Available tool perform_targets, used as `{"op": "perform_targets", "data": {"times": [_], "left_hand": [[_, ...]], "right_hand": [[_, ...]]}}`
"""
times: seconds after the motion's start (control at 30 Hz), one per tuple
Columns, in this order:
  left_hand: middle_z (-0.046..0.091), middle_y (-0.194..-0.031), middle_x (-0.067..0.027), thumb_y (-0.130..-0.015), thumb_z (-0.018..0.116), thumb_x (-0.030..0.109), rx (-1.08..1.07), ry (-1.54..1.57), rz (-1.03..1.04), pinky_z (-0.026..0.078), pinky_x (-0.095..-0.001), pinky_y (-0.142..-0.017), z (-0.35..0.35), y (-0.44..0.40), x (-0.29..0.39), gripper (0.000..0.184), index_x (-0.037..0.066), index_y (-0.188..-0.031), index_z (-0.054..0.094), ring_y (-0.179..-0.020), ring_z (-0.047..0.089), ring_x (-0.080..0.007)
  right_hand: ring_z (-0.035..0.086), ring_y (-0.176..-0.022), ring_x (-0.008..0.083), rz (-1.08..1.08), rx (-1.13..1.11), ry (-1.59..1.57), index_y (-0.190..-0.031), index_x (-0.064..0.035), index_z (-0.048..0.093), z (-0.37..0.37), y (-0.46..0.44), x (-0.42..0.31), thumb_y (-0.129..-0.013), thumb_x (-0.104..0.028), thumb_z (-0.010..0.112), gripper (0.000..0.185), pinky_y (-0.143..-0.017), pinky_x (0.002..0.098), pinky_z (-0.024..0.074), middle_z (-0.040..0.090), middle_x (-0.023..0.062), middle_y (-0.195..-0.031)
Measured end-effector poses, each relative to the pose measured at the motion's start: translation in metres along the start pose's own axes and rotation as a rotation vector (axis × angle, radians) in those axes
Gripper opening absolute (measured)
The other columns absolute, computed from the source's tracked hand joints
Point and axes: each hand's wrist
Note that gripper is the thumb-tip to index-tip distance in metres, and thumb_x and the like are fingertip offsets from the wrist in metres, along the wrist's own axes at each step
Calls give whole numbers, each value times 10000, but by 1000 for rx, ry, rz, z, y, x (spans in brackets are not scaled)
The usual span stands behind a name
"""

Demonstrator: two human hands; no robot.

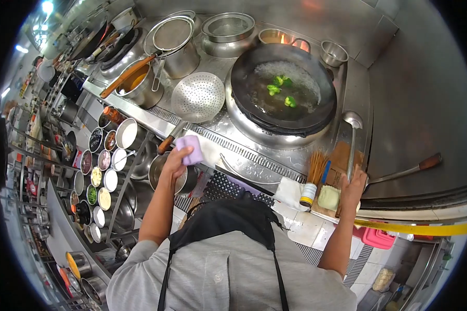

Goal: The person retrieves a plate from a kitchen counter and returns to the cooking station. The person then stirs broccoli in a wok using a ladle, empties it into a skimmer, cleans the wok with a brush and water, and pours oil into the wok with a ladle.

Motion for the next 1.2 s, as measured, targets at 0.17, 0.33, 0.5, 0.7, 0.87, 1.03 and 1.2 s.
{"op": "perform_targets", "data": {"times": [0.17,0.33,0.5,0.7,0.87,1.03,1.2], "left_hand": [[540,-1215,-218,-804,673,213,-90,516,49,451,-559,-954,28,58,-12,600,-1,-1289,393,-1167,517,-400],[589,-1035,-164,-802,661,204,74,582,65,538,-564,-796,29,87,-48,535,25,-1250,429,-950,624,-356],[557,-1034,-71,-821,663,137,242,299,208,537,-384,-800,36,117,-44,474,90,-1233,434,-881,604,-207],[489,-1109,-99,-858,644,377,300,-349,485,417,-315,-910,61,143,-34,583,46,-1249,365,-1034,493,-180],[493,-1112,-156,-833,618,436,261,-606,563,370,-362,-943,56,163,-1,584,29,-1202,419,-1055,479,-269],[485,-1240,-119,-696,776,309,-144,-554,658,360,-317,-966,79,204,65,590,38,-1124,475,-1146,455,-197],[619,-1110,-166,-683,779,166,-637,-580,800,444,-358,-902,115,202,121,308,37,-929,646,-998,601,-254]], "right_hand": [[579,-757,163,-80,-223,-690,-1235,-48,559,12,-49,-98,-884,-96,600,357,-701,284,483,610,85,-894],[574,-776,132,-398,-740,-921,-1167,-26,593,40,-21,-238,-872,-95,605,303,-702,272,473,621,54,-890],[543,-1024,204,-480,-1279,-1143,-1353,-9,415,75,51,-318,-829,-195,696,623,-805,313,480,528,137,-1189],[449,-1228,253,166,-1982,-1820,-1437,-104,226,82,91,-351,-726,-258,806,931,-989,435,432,420,95,-1329],[602,-979,189,141,-1775,-1716,-1276,-49,423,33,95,-366,-721,-48,743,641,-807,305,530,559,65,-1101],[598,-902,141,-97,-1975,-1658,-1251,-29,464,-21,91,-368,-704,-67,769,627,-738,303,542,566,54,-1045],[642,-752,240,-146,-1810,-1753,-1163,23,497,-80,75,-372,-643,-27,796,602,-660,410,596,596,140,-867]]}}
Point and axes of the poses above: each hand's wrist, its own y-axis away from the middle knuckle, its own z-axis out of the palm, x = y × z
